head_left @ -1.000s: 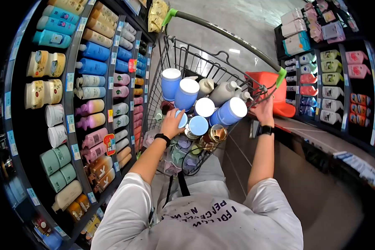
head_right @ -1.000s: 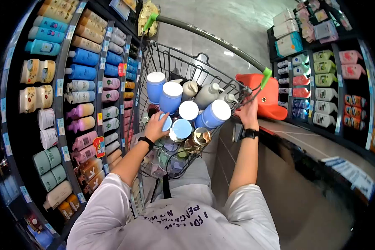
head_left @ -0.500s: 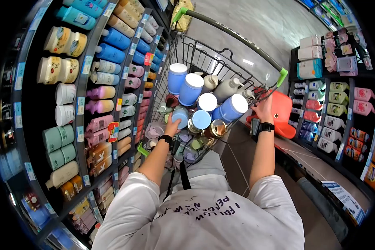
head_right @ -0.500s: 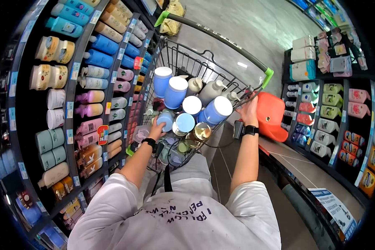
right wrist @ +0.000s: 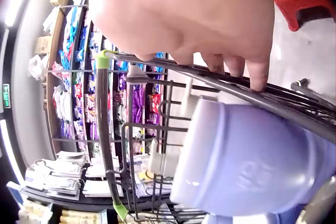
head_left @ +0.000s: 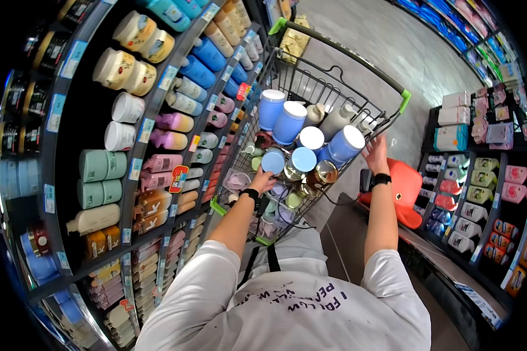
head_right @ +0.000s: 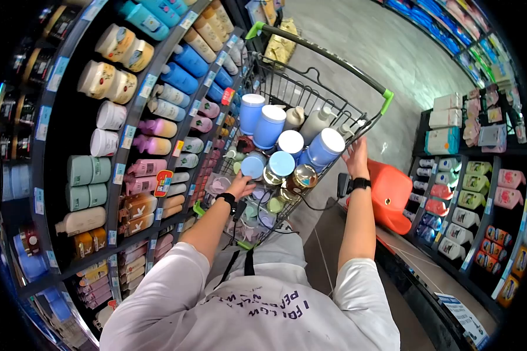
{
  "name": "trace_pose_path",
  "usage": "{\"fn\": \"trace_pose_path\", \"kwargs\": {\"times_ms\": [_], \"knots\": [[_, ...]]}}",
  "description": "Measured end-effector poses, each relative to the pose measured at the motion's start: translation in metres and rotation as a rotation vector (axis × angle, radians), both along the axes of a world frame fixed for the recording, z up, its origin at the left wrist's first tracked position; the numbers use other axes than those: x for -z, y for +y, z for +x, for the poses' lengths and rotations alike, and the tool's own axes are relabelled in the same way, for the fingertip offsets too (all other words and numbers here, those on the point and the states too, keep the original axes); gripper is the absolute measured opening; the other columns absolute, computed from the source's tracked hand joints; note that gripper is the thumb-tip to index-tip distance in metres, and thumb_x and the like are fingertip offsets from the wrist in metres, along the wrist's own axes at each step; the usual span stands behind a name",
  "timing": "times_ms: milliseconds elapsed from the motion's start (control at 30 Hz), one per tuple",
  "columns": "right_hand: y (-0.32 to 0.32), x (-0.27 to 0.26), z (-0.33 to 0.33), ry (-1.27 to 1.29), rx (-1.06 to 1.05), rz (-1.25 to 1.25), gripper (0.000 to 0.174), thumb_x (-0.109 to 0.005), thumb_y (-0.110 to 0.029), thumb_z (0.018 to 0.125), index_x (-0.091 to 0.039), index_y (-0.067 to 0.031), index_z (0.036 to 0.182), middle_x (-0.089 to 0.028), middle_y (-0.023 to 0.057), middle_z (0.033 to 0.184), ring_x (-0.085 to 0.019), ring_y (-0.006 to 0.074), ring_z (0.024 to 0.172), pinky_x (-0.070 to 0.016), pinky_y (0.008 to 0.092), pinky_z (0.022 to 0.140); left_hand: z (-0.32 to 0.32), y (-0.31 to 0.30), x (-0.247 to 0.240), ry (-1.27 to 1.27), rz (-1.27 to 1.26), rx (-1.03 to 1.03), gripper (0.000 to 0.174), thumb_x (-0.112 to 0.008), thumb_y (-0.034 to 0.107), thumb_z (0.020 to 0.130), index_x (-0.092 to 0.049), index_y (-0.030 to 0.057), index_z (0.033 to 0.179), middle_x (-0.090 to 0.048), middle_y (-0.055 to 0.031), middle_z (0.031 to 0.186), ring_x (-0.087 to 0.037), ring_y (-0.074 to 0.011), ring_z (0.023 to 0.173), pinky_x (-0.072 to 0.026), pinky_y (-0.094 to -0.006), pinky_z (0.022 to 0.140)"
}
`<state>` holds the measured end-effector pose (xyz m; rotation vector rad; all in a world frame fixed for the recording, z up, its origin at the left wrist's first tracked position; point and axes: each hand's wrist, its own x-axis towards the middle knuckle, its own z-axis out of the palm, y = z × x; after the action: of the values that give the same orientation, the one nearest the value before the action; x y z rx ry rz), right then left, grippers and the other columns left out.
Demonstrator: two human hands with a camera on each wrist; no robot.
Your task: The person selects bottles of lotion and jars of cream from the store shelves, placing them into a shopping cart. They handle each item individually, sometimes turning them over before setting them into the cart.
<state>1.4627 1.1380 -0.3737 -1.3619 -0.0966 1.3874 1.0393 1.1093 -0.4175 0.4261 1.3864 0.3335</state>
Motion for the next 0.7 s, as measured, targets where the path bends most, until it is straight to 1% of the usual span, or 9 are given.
{"fn": "trace_pose_path", "kwargs": {"times_ms": [167,233,300,367,433,467,567,633,700], "knots": [[-0.051,0.000,-0.049,-0.181,-0.063,-0.034,0.068,-0.051,-0.045,0.096,-0.026,-0.0203,0.153,-0.028,0.0107,0.156,-0.031,0.0269,0.141,-0.0300,0.0448,0.110,-0.043,-0.022,0.011,-0.052,0.124,-0.013,0.080,-0.056,0.024,0.095,-0.005,0.0175,0.155,-0.032,-0.0137,0.152,-0.060,-0.0282,0.110,-0.0512,-0.0411,0.087],[-0.072,-0.008,-0.070,-0.322,-0.117,-0.083,0.057,-0.051,-0.035,0.096,-0.036,-0.0165,0.148,-0.040,0.0056,0.149,-0.039,0.0230,0.135,-0.0358,0.0445,0.103,-0.060,-0.039,-0.012,0.112,0.372,-0.072,0.070,-0.059,0.021,0.092,-0.024,0.0102,0.152,-0.050,-0.0138,0.138,-0.062,-0.0207,0.102,-0.0514,-0.0356,0.081],[-0.083,-0.019,-0.093,-0.451,-0.144,-0.057,0.047,-0.050,-0.033,0.096,-0.050,-0.0148,0.139,-0.050,0.0068,0.139,-0.047,0.0212,0.123,-0.0412,0.0434,0.096,-0.100,-0.049,-0.054,0.276,0.644,0.047,0.059,-0.060,0.019,0.092,-0.039,0.0069,0.145,-0.054,-0.0147,0.133,-0.063,-0.0156,0.096,-0.0514,-0.0295,0.079],[-0.079,-0.069,-0.132,-0.538,-0.226,0.034,0.039,-0.049,-0.026,0.097,-0.054,-0.0106,0.133,-0.055,0.0060,0.133,-0.052,0.0167,0.116,-0.0432,0.0371,0.091,-0.143,-0.054,-0.133,0.381,0.746,0.077,0.049,-0.059,0.015,0.095,-0.045,0.0089,0.141,-0.064,-0.0061,0.113,-0.058,-0.0101,0.077,-0.0475,-0.0246,0.065],[-0.059,-0.103,-0.165,-0.576,-0.337,0.248,0.032,-0.050,-0.018,0.097,-0.058,-0.0062,0.126,-0.060,0.0048,0.123,-0.055,0.0132,0.107,-0.0446,0.0290,0.086,-0.181,-0.056,-0.242,0.501,0.928,0.037,0.040,-0.057,0.009,0.091,-0.053,0.0048,0.131,-0.062,-0.0113,0.120,-0.065,-0.0157,0.093,-0.0527,-0.0295,0.080],[-0.046,-0.148,-0.195,-0.631,-0.358,0.331,0.028,-0.051,-0.014,0.096,-0.061,-0.0033,0.120,-0.062,0.0039,0.114,-0.057,0.0115,0.101,-0.0453,0.0240,0.081,-0.199,-0.054,-0.285,0.553,1.050,-0.031,0.036,-0.057,0.007,0.091,-0.056,0.0041,0.126,-0.064,-0.0108,0.115,-0.066,-0.0166,0.093,-0.0527,-0.0297,0.079],[-0.011,-0.266,-0.282,-0.614,-0.555,0.624,0.026,-0.052,-0.012,0.095,-0.062,-0.0013,0.117,-0.064,0.0040,0.106,-0.058,0.0124,0.099,-0.0452,0.0258,0.084,-0.247,-0.061,-0.410,0.758,1.283,-0.156,0.029,-0.058,0.004,0.088,-0.062,0.0024,0.116,-0.067,-0.0107,0.105,-0.066,-0.0203,0.094,-0.0523,-0.0303,0.079],[0.000,-0.350,-0.348,-0.587,-0.687,0.798,0.024,-0.052,-0.008,0.095,-0.064,-0.0007,0.115,-0.064,0.0020,0.101,-0.056,0.0095,0.089,-0.0445,0.0239,0.079,-0.274,-0.066,-0.476,1.105,1.552,-0.212,0.027,-0.059,0.004,0.087,-0.064,0.0013,0.113,-0.067,-0.0120,0.108,-0.065,-0.0229,0.098,-0.0513,-0.0320,0.084],[0.015,-0.395,-0.410,-0.593,-0.810,1.081,0.025,-0.053,-0.009,0.095,-0.063,-0.0022,0.116,-0.065,0.0035,0.103,-0.057,0.0106,0.092,-0.0458,0.0249,0.078,-0.295,-0.064,-0.526,1.083,1.553,-0.437,0.031,-0.060,0.007,0.086,-0.062,0.0016,0.117,-0.066,-0.0139,0.115,-0.063,-0.0270,0.104,-0.0502,-0.0330,0.087]]}}
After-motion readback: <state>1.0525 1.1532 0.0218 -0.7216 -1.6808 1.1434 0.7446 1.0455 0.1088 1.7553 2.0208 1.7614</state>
